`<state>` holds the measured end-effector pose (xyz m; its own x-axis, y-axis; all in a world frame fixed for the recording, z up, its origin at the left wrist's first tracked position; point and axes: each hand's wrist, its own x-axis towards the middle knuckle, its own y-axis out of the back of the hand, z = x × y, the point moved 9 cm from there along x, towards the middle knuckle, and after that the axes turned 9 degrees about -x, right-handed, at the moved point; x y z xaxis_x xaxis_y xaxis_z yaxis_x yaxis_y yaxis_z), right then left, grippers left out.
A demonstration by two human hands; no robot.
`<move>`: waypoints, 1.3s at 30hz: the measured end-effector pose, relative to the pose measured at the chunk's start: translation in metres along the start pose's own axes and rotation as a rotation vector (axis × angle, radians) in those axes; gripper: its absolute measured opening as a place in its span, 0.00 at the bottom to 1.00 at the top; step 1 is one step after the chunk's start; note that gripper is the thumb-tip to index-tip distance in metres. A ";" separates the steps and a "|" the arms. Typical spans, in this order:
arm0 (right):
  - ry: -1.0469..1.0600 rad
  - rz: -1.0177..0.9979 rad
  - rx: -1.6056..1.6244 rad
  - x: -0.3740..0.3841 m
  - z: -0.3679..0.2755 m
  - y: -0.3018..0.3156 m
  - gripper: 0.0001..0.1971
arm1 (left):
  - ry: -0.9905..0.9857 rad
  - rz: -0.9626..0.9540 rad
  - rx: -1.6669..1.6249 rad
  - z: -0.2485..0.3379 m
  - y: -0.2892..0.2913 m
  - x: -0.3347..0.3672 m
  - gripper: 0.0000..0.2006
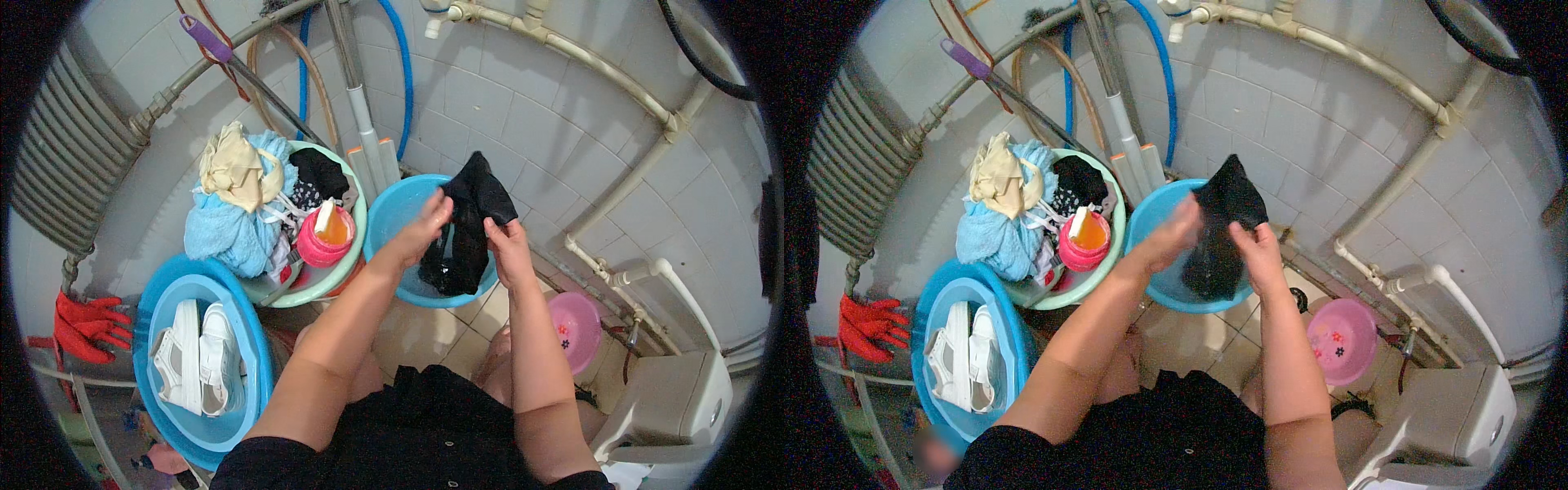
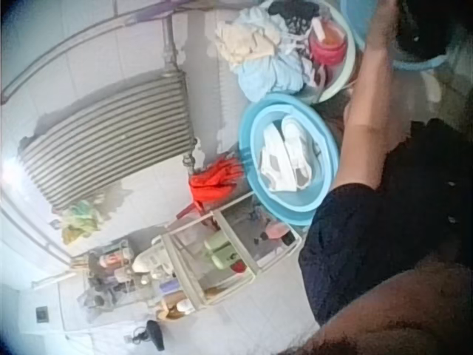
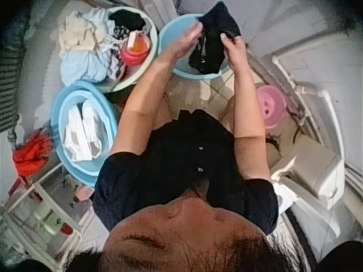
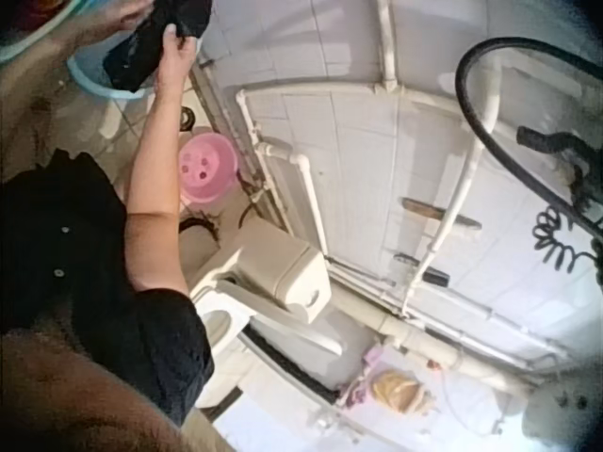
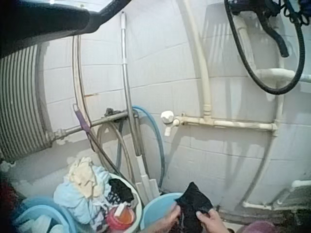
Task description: The person washes clothes by hand in a bathroom. They fill a blue basin with water, add laundry detergent, and scrub a light-colored garment and a dark garment. The person rinses the items, wrings them out, and places them into a separate basin. Finally, they pour the soapy water into the toilet.
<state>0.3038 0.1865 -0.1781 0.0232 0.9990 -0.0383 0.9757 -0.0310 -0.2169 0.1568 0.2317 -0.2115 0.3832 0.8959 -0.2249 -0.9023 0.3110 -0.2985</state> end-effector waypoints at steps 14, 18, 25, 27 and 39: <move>0.149 0.198 -0.172 -0.005 -0.017 -0.002 0.07 | -0.301 0.348 -0.492 0.054 0.019 -0.016 0.24; 0.108 0.252 -0.025 -0.003 -0.015 0.009 0.09 | -0.268 0.306 -0.782 0.074 0.016 -0.024 0.23; -0.292 0.312 0.110 0.001 0.037 0.021 0.18 | -0.258 0.026 -0.904 0.081 -0.009 -0.027 0.23; -0.387 0.324 0.070 -0.002 0.055 0.023 0.24 | -0.424 0.073 -0.595 0.081 0.002 -0.027 0.23; 0.030 0.309 -0.314 -0.007 0.011 -0.039 0.31 | -0.320 -0.005 -0.676 0.062 -0.036 -0.044 0.30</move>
<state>0.2631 0.1801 -0.1805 0.3257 0.9451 -0.0256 0.9409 -0.3214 0.1070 0.1605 0.2005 -0.1336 0.2179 0.9756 0.0277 -0.5429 0.1447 -0.8273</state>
